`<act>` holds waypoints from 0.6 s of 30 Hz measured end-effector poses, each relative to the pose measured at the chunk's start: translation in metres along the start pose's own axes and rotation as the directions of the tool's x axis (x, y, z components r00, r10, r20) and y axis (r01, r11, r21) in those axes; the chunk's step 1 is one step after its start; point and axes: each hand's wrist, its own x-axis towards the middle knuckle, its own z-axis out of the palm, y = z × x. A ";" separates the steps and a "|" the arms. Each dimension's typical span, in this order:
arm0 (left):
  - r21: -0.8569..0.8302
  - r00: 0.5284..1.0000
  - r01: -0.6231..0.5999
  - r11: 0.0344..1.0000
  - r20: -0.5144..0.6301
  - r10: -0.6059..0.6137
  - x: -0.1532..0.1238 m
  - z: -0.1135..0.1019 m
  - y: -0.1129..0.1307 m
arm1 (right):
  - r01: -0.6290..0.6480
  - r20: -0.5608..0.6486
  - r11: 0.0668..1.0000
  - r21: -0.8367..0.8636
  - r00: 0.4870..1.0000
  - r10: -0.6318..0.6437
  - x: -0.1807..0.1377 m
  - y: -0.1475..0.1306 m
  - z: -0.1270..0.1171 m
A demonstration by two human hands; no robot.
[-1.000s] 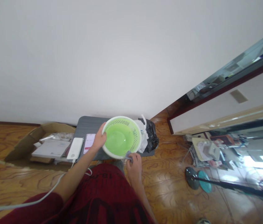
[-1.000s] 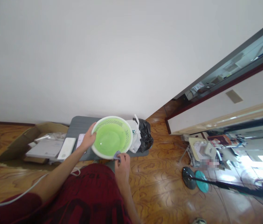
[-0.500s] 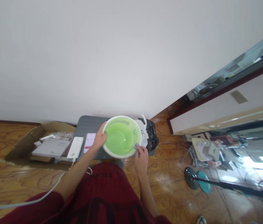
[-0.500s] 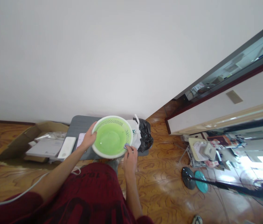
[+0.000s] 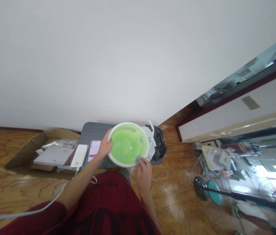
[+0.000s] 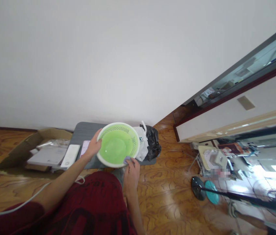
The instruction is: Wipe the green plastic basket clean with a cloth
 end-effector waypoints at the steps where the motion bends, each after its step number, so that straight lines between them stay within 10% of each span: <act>1: 0.001 1.000 0.002 1.000 0.002 -0.002 0.000 0.000 0.000 | -0.003 -0.015 1.000 -0.014 1.000 0.003 0.006 0.005 -0.001; 18: -0.001 1.000 0.018 1.000 -0.001 -0.018 -0.001 -0.001 0.003 | 0.023 0.021 0.999 0.030 1.000 -0.024 -0.011 0.003 0.000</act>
